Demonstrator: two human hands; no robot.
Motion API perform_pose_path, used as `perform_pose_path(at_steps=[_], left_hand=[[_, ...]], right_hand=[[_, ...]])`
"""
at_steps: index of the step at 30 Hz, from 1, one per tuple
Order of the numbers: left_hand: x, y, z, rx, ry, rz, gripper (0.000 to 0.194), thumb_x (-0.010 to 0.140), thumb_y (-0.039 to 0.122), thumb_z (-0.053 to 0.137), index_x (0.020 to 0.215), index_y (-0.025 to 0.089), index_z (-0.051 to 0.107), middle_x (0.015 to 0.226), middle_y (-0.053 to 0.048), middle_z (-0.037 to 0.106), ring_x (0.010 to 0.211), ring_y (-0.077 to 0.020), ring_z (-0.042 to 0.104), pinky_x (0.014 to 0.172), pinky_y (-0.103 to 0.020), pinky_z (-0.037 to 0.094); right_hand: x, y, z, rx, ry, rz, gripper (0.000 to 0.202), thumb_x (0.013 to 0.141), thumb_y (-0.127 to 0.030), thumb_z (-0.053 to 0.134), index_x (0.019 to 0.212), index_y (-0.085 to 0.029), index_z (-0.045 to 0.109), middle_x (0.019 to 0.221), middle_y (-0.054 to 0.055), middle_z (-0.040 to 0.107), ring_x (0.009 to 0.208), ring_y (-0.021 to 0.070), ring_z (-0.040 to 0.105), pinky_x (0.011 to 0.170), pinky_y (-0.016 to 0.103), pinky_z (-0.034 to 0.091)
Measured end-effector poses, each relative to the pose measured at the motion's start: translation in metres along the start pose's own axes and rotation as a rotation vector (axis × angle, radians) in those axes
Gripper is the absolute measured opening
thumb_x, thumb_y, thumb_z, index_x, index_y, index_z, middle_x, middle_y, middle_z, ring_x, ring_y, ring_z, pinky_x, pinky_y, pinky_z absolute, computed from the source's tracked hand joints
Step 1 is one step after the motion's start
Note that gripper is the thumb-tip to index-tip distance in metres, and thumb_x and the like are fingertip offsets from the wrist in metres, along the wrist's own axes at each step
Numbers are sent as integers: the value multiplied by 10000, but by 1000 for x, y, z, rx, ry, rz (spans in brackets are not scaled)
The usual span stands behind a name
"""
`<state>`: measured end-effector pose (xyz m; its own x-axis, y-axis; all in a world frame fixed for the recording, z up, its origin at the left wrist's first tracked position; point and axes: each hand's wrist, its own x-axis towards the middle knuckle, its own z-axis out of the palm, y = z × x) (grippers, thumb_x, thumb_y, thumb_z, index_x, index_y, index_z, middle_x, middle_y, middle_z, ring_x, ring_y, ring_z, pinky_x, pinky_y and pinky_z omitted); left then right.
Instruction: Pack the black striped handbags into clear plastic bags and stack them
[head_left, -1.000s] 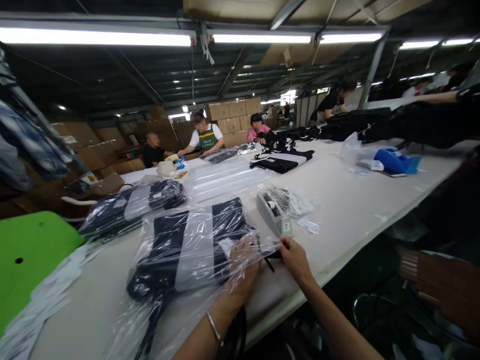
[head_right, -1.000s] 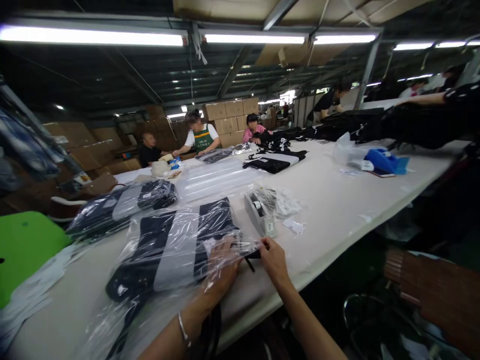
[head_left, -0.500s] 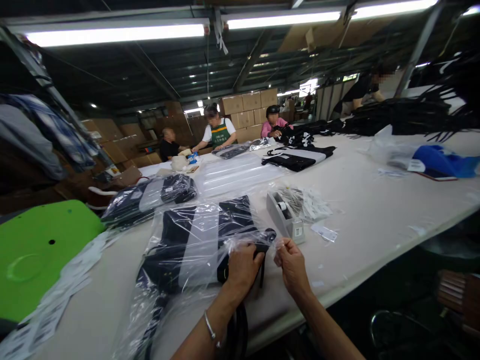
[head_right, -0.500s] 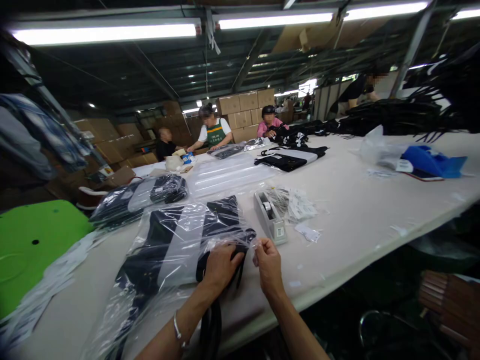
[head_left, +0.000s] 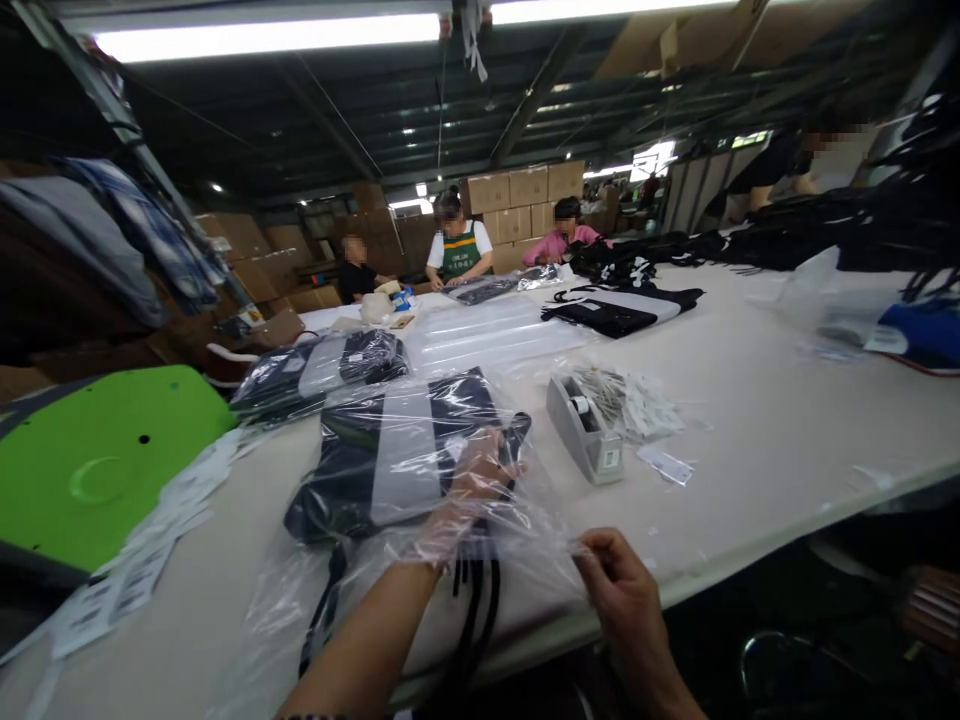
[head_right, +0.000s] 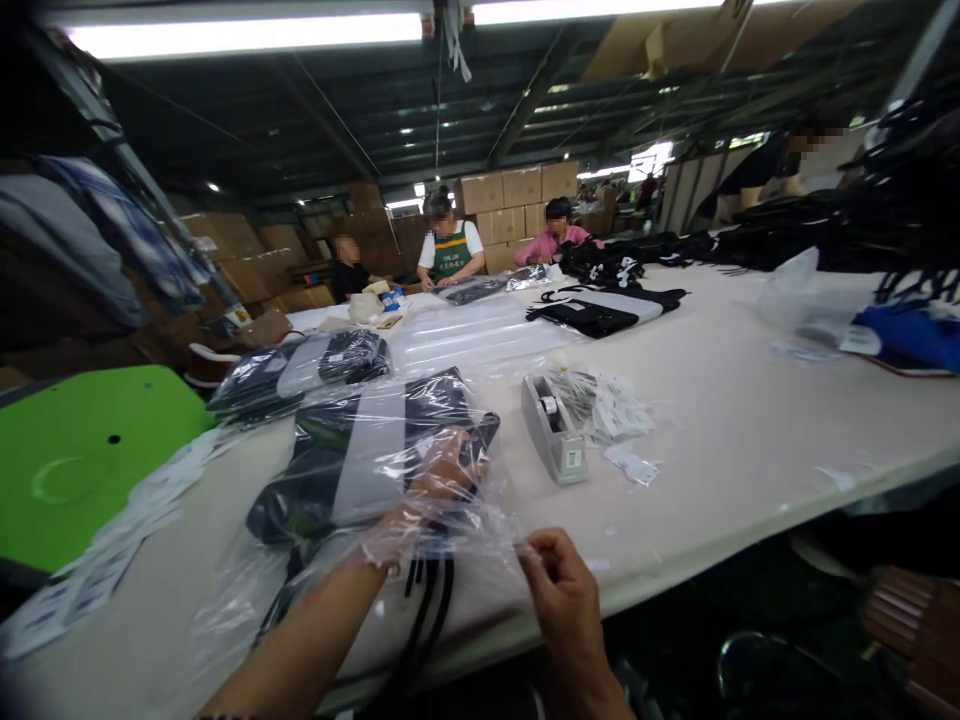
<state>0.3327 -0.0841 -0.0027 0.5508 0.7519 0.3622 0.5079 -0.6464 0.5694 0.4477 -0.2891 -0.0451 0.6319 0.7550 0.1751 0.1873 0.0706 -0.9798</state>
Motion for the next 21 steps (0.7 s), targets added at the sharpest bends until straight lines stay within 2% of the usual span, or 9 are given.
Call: perform_pose_path(at_steps=[3, 6, 9, 11, 14, 17, 21], left_hand=[[-51, -18, -22, 85, 11, 90, 701, 744, 261, 769, 1400, 233, 526, 1489, -128, 508, 1408, -392, 416, 1202, -557, 322], [-98, -40, -48, 187, 27, 171, 646, 891, 273, 594, 1505, 261, 391, 1537, -92, 461, 1438, -317, 398, 1199, -523, 360], [-121, -61, -65, 344, 15, 254, 596, 977, 265, 455, 1548, 267, 286, 1573, -71, 416, 1451, -246, 383, 1189, -494, 384], [-122, -72, -66, 484, -10, 270, 580, 974, 269, 457, 1536, 226, 321, 1562, -93, 432, 1454, -260, 375, 1194, -509, 362], [-110, -81, -59, 583, -65, 230, 531, 952, 318, 521, 1465, 201, 453, 1506, -108, 505, 1431, -309, 404, 1190, -549, 332], [-86, -87, -57, 552, -72, 183, 455, 946, 299, 550, 1393, 217, 540, 1452, -101, 562, 1377, -312, 468, 1166, -538, 353], [-45, -98, -70, 479, -26, 121, 326, 973, 281, 536, 1280, 211, 619, 1339, -120, 629, 1249, -276, 569, 1109, -511, 416]], right_hand=[[6, 8, -8, 27, -16, 151, 368, 826, -578, 649, 820, -212, 617, 551, -54, 467, 501, 125, 419, 478, 234, 353], [6, 4, -9, 45, -90, 225, 421, 818, -631, 627, 799, -211, 615, 521, -68, 398, 480, 117, 365, 462, 235, 308], [4, -7, -4, 74, -155, 260, 464, 829, -664, 599, 785, -202, 605, 505, -81, 330, 466, 100, 305, 450, 223, 263], [6, -13, 0, 138, -200, 289, 492, 832, -688, 583, 813, -197, 598, 496, -93, 290, 454, 90, 270, 434, 213, 229], [9, -20, 8, 283, -256, 349, 499, 818, -694, 613, 836, -196, 579, 512, -113, 224, 443, 69, 198, 420, 200, 157], [8, -26, 12, 355, -276, 387, 480, 805, -658, 674, 792, -193, 555, 548, -112, 207, 471, 55, 169, 442, 195, 123], [-2, -35, 1, 398, -309, 494, 476, 775, -633, 729, 795, -178, 590, 545, -112, 211, 482, 49, 176, 458, 192, 131]])
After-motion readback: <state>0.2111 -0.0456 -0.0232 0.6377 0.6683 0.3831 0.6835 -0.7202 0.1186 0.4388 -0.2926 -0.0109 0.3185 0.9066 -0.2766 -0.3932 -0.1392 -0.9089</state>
